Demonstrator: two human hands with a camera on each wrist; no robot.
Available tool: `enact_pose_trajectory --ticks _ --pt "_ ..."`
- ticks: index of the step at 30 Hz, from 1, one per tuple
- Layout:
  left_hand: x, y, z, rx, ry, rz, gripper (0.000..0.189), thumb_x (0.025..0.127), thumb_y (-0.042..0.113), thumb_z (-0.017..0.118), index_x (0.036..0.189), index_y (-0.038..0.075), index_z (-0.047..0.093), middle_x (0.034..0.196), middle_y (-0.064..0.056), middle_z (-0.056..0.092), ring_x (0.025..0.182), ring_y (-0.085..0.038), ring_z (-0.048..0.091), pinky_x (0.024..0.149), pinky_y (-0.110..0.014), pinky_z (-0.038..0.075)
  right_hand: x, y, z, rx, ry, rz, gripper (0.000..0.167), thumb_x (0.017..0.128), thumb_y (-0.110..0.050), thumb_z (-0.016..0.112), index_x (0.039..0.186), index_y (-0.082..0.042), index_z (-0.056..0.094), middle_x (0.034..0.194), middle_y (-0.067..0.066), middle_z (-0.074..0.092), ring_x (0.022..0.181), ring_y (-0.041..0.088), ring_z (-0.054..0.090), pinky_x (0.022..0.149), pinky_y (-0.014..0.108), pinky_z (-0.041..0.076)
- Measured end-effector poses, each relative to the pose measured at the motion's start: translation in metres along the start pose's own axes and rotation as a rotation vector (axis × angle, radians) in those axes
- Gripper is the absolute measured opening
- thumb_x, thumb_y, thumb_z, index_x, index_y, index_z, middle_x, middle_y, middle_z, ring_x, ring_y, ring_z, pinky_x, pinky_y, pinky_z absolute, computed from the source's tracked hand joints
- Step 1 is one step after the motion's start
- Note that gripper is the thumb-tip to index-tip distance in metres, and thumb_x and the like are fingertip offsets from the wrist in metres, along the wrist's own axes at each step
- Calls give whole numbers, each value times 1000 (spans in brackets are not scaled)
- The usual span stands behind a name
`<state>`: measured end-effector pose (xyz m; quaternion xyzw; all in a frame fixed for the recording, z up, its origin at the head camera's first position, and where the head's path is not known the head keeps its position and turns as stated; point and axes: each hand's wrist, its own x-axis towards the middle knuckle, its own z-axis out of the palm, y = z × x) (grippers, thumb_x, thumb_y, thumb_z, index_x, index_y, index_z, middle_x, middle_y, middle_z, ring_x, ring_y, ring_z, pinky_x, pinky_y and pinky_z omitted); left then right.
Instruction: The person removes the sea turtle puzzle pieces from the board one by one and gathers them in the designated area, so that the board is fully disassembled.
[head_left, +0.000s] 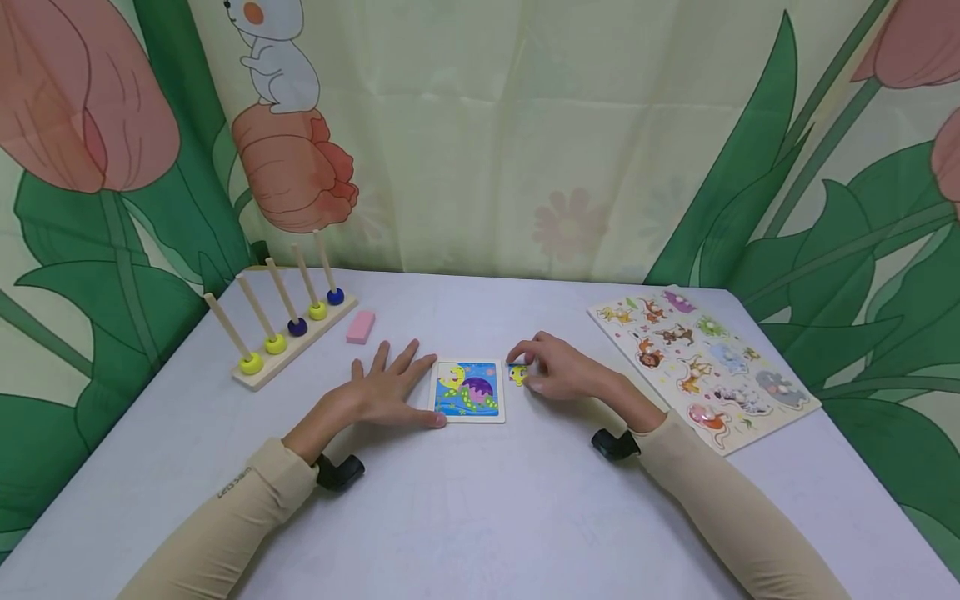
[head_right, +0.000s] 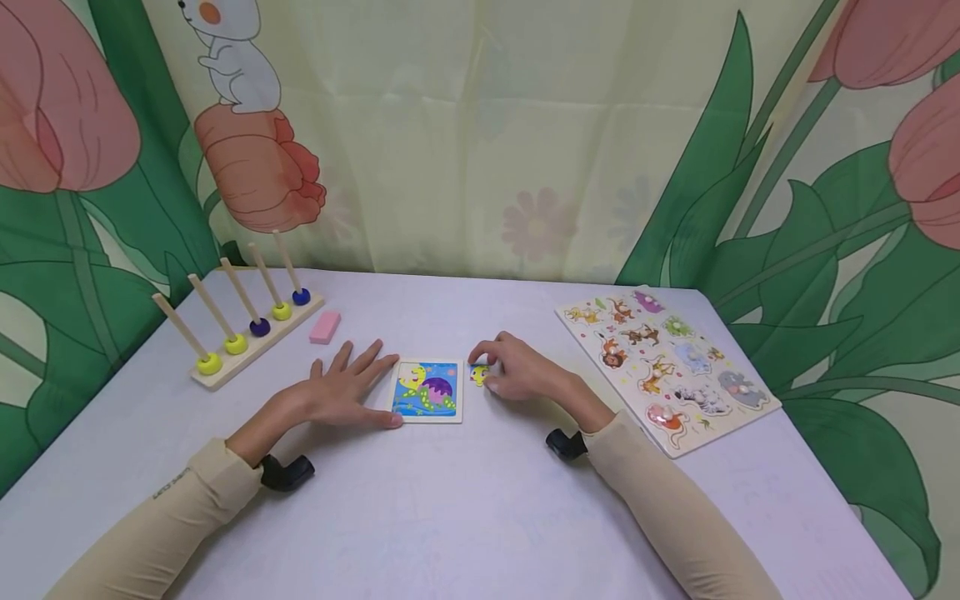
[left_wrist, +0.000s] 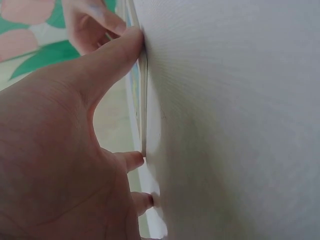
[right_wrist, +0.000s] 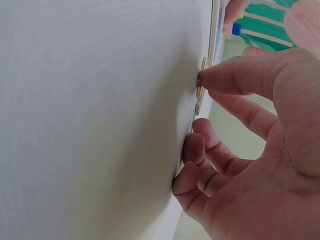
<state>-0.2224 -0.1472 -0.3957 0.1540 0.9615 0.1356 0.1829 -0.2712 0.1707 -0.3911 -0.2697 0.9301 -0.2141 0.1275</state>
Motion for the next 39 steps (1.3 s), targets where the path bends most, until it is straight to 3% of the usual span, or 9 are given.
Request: enact_pose_trajectory --ticks 14,32,39 --pt "-2 0 2 -24 -12 6 113 85 80 65 171 23 19 181 -14 -3 162 -57 -10 118 -87 -1 3 -9 6 79 91 -70 28 96 -12 73 123 -18 74 113 9 65 98 22 57 87 34 49" --pt "8 -6 11 22 -13 -5 111 85 82 61 172 29 14 181 -11 -8 162 -56 -14 118 -87 -4 27 -39 17 69 17 -110 28 99 -16 68 126 -18 73 117 10 65 94 20 56 81 29 49" --pt "13 -10 13 16 -16 -11 112 85 84 61 172 31 13 181 -8 -10 162 -54 -17 118 -88 -2 32 -48 20 35 3 -119 30 100 -17 69 130 -19 72 120 9 64 107 20 60 95 36 54"
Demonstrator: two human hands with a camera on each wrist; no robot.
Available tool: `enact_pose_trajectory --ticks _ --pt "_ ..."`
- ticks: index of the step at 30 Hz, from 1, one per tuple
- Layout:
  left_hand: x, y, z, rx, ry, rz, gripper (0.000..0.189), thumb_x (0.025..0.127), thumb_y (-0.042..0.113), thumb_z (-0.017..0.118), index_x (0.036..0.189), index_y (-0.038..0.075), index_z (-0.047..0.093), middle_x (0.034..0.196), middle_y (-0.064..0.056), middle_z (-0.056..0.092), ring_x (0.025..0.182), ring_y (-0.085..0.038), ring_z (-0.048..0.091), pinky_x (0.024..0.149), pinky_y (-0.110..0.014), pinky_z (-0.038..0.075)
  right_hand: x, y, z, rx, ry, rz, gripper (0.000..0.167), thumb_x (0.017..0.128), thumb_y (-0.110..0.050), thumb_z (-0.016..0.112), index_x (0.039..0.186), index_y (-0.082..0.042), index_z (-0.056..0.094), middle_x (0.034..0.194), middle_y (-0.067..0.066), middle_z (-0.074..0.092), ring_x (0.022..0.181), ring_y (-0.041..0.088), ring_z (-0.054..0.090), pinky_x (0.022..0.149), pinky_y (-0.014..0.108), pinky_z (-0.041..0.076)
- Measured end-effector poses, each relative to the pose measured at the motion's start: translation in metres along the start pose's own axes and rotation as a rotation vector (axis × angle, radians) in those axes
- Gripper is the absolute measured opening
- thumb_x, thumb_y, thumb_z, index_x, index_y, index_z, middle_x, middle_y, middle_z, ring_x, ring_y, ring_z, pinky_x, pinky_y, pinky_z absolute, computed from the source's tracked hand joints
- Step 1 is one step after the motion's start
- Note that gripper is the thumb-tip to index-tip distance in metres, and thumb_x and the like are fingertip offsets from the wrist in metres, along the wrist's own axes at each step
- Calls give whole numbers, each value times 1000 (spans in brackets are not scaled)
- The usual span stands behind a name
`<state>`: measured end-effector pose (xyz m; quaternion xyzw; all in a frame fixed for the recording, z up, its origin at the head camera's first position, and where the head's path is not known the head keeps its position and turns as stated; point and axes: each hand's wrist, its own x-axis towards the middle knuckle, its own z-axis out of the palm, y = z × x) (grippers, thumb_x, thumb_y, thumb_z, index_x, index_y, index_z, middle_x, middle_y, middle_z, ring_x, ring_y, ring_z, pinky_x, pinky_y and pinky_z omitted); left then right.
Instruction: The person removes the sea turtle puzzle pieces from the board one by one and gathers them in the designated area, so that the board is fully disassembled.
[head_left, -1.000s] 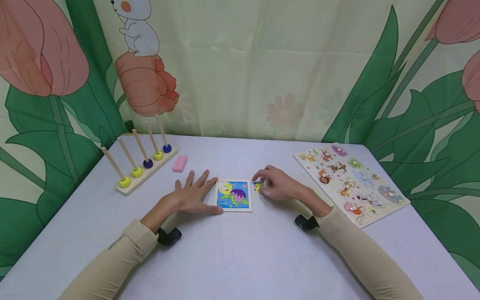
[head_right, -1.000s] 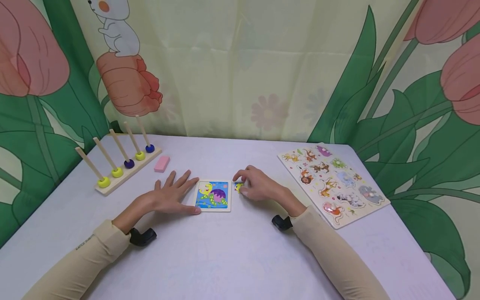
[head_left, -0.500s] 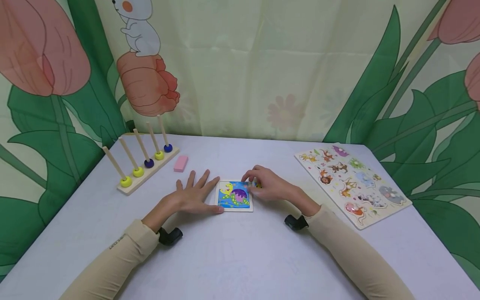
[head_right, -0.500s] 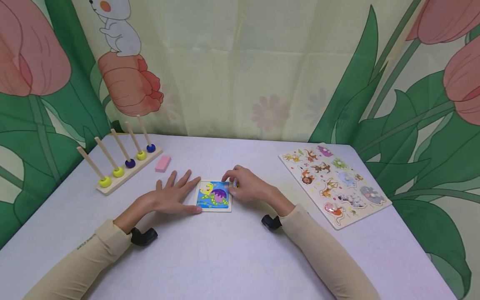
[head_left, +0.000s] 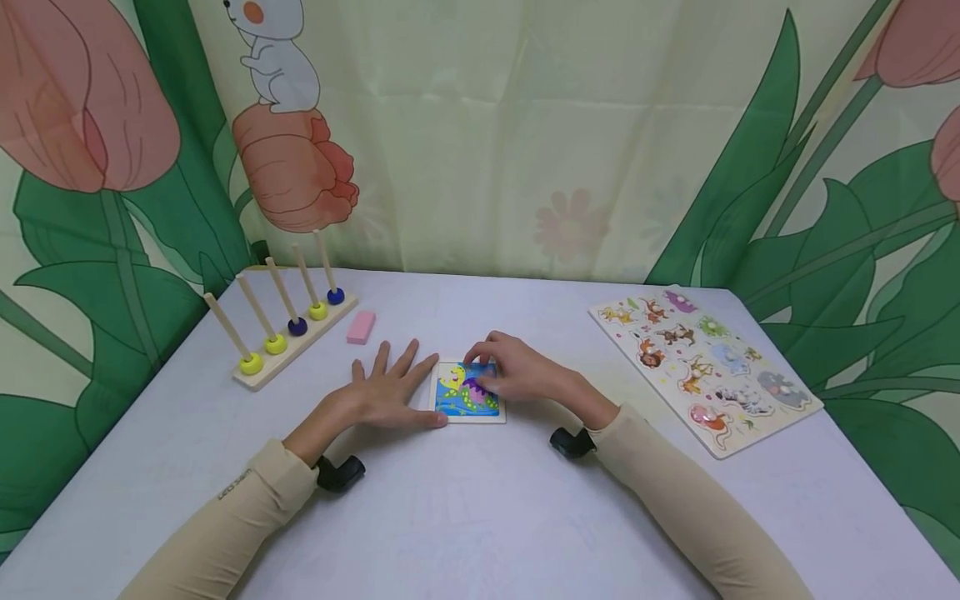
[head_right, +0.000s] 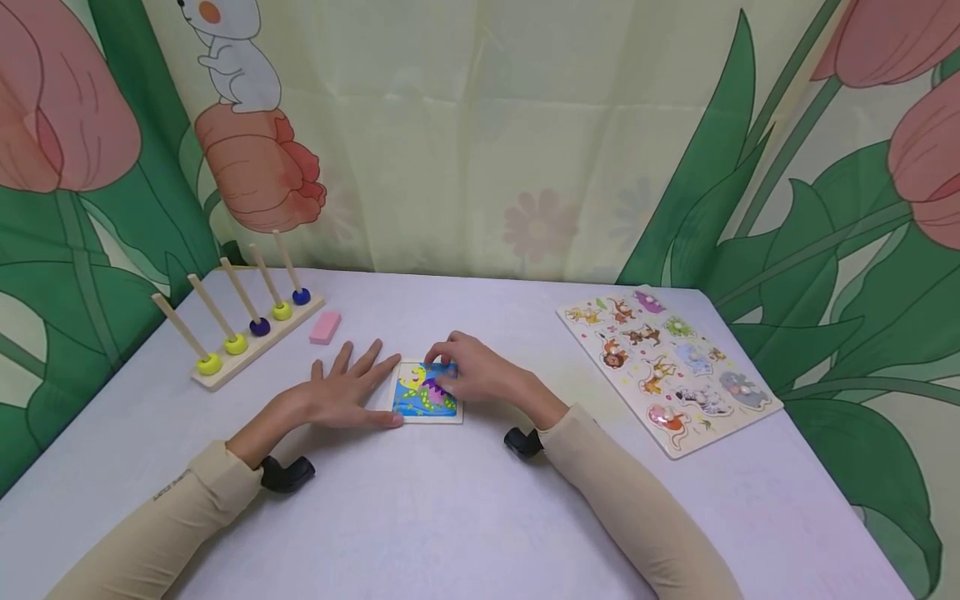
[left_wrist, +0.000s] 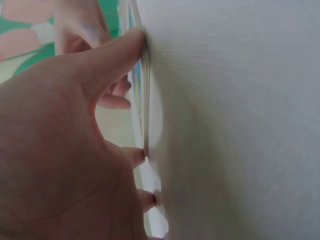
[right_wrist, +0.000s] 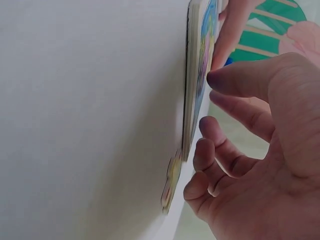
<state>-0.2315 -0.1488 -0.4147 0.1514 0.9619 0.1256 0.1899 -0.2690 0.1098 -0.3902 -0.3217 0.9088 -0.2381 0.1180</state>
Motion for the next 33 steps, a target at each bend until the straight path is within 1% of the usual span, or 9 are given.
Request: enact_pose_trajectory --ticks 2,6,12,18,21,25,33 --pt "0 0 -1 0 -3 -2 113 84 86 60 172 32 13 181 -7 -10 162 -54 -17 117 -88 -3 2 -2 1 -11 -5 -12 32 100 -19 71 132 -19 71 120 9 64 108 21 60 97 37 55" --pt "-4 3 -4 2 -6 2 113 84 85 59 172 31 13 181 -8 -10 162 -54 -17 118 -87 -4 6 -5 3 -29 -10 -33 34 100 -20 72 133 -19 70 119 9 64 105 20 60 95 36 54" --pt "-10 7 -8 3 2 8 114 83 87 59 172 30 17 181 -12 -5 162 -57 -12 117 -88 -3 11 -7 4 -34 -24 -40 33 99 -19 70 133 -19 71 121 11 63 108 21 60 99 39 53" --pt "-2 1 -2 18 -9 -4 112 84 85 59 172 31 13 181 -8 -10 162 -55 -15 118 -88 -1 15 -6 7 -33 -53 -15 33 100 -19 68 133 -21 72 122 11 61 106 21 58 99 39 53" --pt "2 -1 1 16 -8 -3 113 84 85 59 172 31 13 181 -8 -11 162 -55 -16 117 -88 -1 16 -7 7 -33 -65 -8 32 101 -19 67 132 -21 72 123 12 60 108 22 58 102 41 53" --pt "1 -1 1 9 -2 -4 112 84 84 60 172 32 13 181 -7 -11 162 -54 -17 117 -88 -2 17 -6 7 -30 -77 1 31 101 -19 68 131 -22 72 125 12 59 110 23 59 105 44 53" --pt "-1 1 0 21 -1 -7 110 86 83 59 172 33 12 181 -7 -11 162 -54 -16 118 -88 -2 19 -5 6 -15 -87 7 29 102 -18 69 131 -20 73 127 13 60 113 23 58 103 42 53"
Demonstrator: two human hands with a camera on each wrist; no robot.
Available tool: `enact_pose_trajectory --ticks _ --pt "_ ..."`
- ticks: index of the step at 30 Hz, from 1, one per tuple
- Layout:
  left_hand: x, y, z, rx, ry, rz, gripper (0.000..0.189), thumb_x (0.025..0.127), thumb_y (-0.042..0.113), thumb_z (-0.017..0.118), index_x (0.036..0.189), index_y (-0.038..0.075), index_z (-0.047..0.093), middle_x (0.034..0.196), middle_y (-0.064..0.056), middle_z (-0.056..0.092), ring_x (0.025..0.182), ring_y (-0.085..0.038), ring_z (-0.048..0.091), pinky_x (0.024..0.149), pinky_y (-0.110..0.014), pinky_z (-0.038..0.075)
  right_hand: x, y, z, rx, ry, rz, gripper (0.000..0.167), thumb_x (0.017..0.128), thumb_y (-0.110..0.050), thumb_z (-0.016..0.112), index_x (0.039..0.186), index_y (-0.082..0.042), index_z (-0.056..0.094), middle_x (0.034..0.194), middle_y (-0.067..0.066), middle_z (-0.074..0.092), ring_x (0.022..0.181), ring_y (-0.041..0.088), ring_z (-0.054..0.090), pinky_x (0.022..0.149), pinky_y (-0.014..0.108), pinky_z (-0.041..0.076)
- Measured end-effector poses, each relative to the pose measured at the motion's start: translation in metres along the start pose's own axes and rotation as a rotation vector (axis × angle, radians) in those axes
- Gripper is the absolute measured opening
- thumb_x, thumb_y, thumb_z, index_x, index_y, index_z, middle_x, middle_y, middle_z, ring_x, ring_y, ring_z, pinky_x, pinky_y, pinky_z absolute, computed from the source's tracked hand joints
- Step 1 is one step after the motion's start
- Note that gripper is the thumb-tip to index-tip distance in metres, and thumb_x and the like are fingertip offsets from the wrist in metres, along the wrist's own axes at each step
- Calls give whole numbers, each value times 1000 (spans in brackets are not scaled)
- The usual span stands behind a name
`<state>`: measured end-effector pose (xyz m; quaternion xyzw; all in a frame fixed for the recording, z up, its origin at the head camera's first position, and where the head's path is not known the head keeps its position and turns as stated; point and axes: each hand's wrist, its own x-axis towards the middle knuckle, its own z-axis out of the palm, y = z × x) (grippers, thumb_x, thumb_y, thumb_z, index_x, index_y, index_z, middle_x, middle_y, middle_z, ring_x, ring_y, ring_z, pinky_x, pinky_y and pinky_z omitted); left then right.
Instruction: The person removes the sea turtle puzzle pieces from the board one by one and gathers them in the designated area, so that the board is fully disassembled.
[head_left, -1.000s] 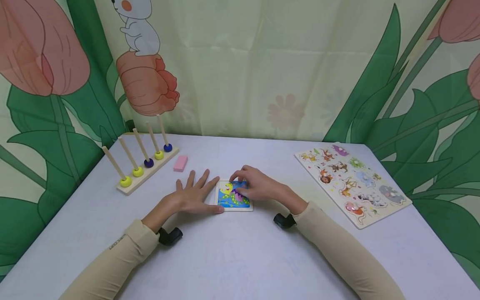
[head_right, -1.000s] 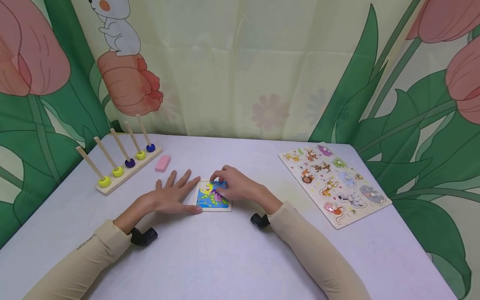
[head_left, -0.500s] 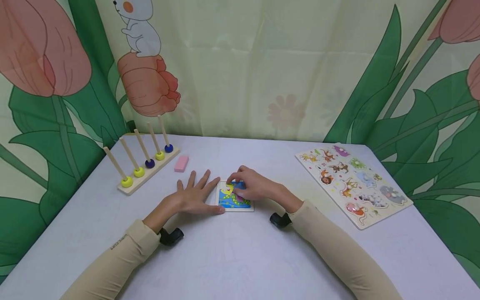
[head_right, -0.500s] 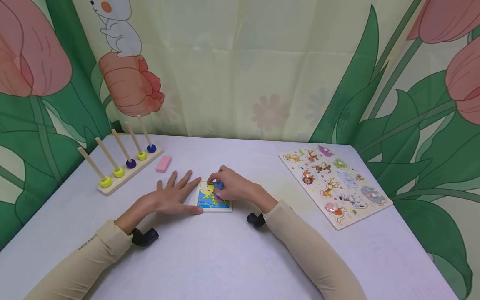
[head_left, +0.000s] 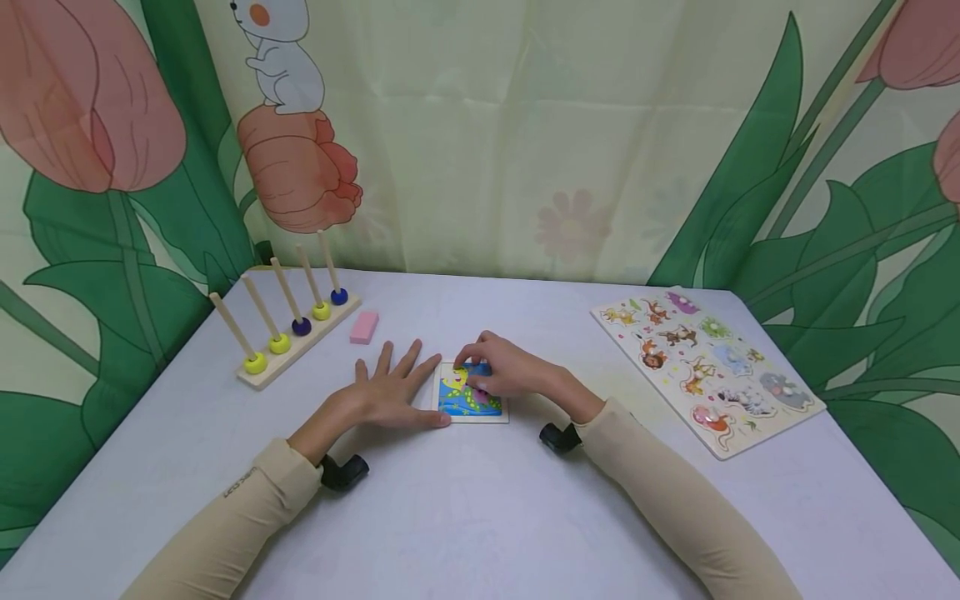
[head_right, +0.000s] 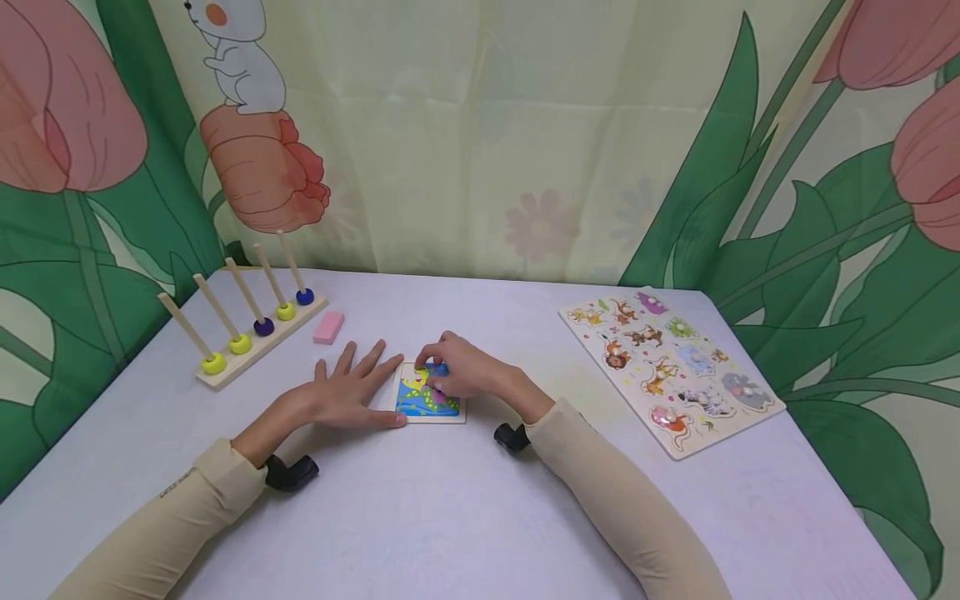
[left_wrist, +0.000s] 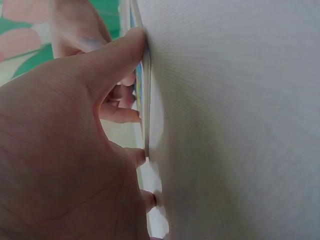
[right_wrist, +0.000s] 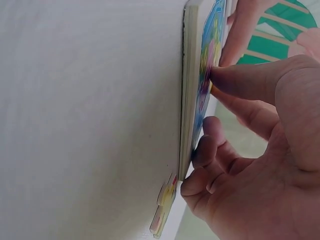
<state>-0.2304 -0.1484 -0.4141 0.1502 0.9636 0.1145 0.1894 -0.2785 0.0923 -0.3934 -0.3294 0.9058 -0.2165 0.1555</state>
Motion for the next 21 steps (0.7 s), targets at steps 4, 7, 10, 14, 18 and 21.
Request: enact_pose_trajectory --ticks 4,7,10,14,18,21 --pt "0 0 0 -8 -2 1 110 86 85 58 172 34 12 181 -6 -11 163 -54 -16 118 -88 -1 -2 -2 0 11 3 12 29 101 -18 69 130 -20 73 127 13 58 115 24 58 105 43 53" --pt "-1 0 0 -16 -1 3 110 86 84 59 172 34 12 181 -6 -11 163 -53 -16 118 -87 -3 -3 -3 -1 24 10 8 28 101 -17 69 129 -20 73 127 14 57 113 24 57 102 42 52" --pt "-2 0 -1 -18 -5 4 110 86 83 59 172 34 11 181 -6 -11 163 -53 -17 119 -87 -4 -4 -4 -1 36 17 2 28 101 -16 69 128 -19 73 127 15 54 110 24 55 99 41 51" --pt "-5 2 -5 -22 -14 13 111 86 84 58 172 32 12 181 -9 -10 162 -56 -16 118 -87 -4 -4 -4 1 36 22 9 27 101 -16 69 128 -20 72 128 15 52 110 24 54 99 41 51" --pt "-6 3 -6 -19 -8 14 110 86 83 59 172 32 13 181 -9 -9 162 -55 -15 118 -88 -4 -4 -4 1 33 21 13 26 102 -17 68 127 -22 72 129 15 53 110 24 54 99 41 52" --pt "-3 0 -3 -8 -14 3 109 87 83 58 172 34 10 181 -6 -12 162 -53 -18 119 -86 -4 -4 -4 2 33 19 3 23 102 -17 68 124 -22 73 128 14 55 109 23 54 99 41 52"
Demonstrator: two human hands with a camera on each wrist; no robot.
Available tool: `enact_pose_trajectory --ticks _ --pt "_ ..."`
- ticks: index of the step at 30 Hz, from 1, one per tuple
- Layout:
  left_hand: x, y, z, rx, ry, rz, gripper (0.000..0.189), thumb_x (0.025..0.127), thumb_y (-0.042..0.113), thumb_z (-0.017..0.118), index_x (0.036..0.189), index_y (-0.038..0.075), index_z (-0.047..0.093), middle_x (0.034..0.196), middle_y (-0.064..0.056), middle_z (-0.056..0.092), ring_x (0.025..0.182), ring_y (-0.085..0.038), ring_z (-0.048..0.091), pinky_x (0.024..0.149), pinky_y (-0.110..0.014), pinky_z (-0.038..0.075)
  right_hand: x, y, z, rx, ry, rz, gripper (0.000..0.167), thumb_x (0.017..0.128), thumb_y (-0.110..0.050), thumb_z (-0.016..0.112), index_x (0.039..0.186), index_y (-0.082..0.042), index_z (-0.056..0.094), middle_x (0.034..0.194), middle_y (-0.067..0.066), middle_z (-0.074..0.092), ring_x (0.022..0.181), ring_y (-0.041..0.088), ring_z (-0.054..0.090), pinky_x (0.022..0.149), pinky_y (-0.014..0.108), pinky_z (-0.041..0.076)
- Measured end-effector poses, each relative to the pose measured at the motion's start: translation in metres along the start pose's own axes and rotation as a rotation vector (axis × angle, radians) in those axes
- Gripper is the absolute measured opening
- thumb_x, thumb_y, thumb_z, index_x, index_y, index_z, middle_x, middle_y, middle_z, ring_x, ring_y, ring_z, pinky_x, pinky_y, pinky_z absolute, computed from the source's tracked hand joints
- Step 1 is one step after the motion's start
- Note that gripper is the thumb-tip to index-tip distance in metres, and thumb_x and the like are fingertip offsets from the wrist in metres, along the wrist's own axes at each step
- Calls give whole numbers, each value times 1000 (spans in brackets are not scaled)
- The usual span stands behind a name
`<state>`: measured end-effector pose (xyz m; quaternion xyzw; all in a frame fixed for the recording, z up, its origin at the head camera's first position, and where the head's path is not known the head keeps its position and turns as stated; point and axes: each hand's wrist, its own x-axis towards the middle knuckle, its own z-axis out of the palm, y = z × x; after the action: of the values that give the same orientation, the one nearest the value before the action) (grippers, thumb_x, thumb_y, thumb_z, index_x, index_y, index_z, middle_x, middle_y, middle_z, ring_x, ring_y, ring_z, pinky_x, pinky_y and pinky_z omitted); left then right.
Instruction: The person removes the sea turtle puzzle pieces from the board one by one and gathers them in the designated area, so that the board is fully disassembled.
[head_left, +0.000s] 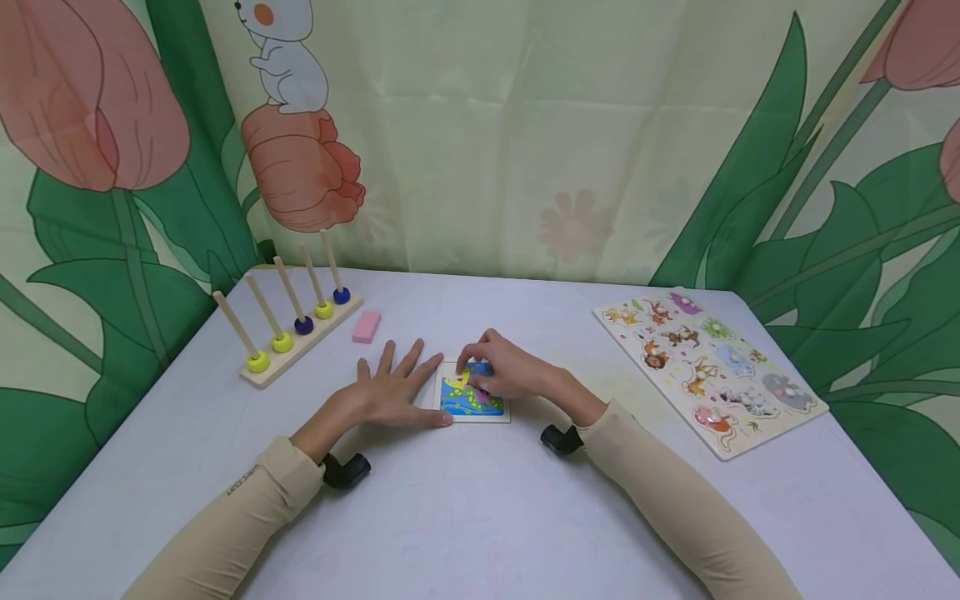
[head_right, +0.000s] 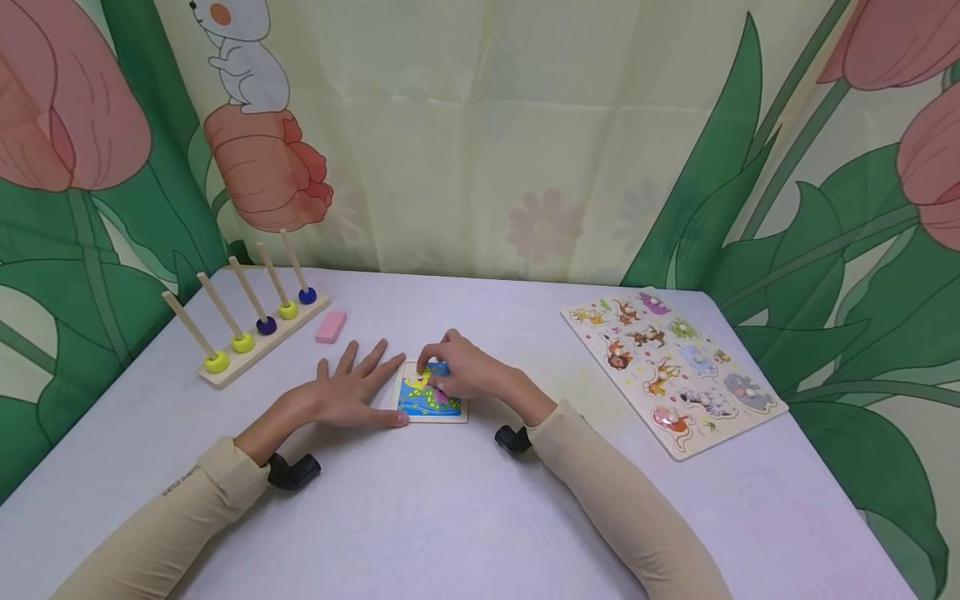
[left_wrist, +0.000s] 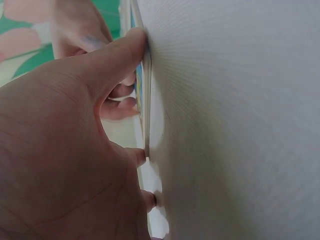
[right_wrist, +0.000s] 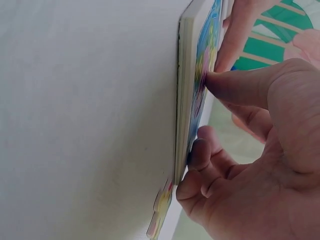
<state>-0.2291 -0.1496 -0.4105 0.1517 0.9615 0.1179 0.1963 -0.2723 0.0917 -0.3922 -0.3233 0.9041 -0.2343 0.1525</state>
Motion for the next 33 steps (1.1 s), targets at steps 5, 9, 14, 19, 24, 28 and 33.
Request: enact_pose_trajectory --ticks 5,9,14,19,24,28,33 --pt "1 -1 1 -13 6 0 110 86 83 59 172 33 12 181 -6 -11 162 -53 -18 118 -87 -3 0 -1 -1 -25 6 -21 29 102 -17 69 131 -19 70 127 15 58 110 24 56 100 42 53" --pt "0 -1 0 -9 8 0 110 86 83 59 172 32 11 181 -7 -12 162 -54 -17 118 -88 -3 0 -1 -2 -38 7 -21 34 102 -18 69 137 -18 67 127 17 57 109 24 56 99 40 53" --pt "-1 0 0 -16 8 3 110 86 84 58 172 33 11 181 -6 -12 162 -53 -18 118 -88 -3 -1 -1 -3 -25 -5 -26 32 103 -18 68 135 -18 69 124 15 55 106 22 53 95 37 50" --pt "0 -1 0 -11 2 2 110 87 84 58 172 33 11 181 -7 -12 162 -54 -18 118 -87 -3 -1 -1 -3 -15 -19 -13 31 103 -19 68 134 -20 70 125 14 54 105 21 52 95 37 49" --pt "1 -1 0 -4 4 -3 110 86 84 59 172 33 11 181 -6 -13 162 -54 -18 118 -87 -3 2 -2 -5 -31 -26 -8 30 103 -18 68 132 -20 70 127 15 54 110 24 53 98 40 52" --pt "1 -2 0 -4 6 -2 110 86 84 58 172 33 11 181 -7 -12 162 -54 -17 118 -87 -2 3 -2 -4 -23 -27 5 29 102 -16 68 131 -20 70 130 17 54 116 26 55 102 43 54" --pt "2 -2 1 -6 3 -1 110 86 85 58 172 33 11 181 -6 -12 162 -54 -17 118 -87 -2 1 -1 -2 -4 -23 9 28 102 -16 68 130 -21 69 129 17 54 116 27 54 102 44 53"
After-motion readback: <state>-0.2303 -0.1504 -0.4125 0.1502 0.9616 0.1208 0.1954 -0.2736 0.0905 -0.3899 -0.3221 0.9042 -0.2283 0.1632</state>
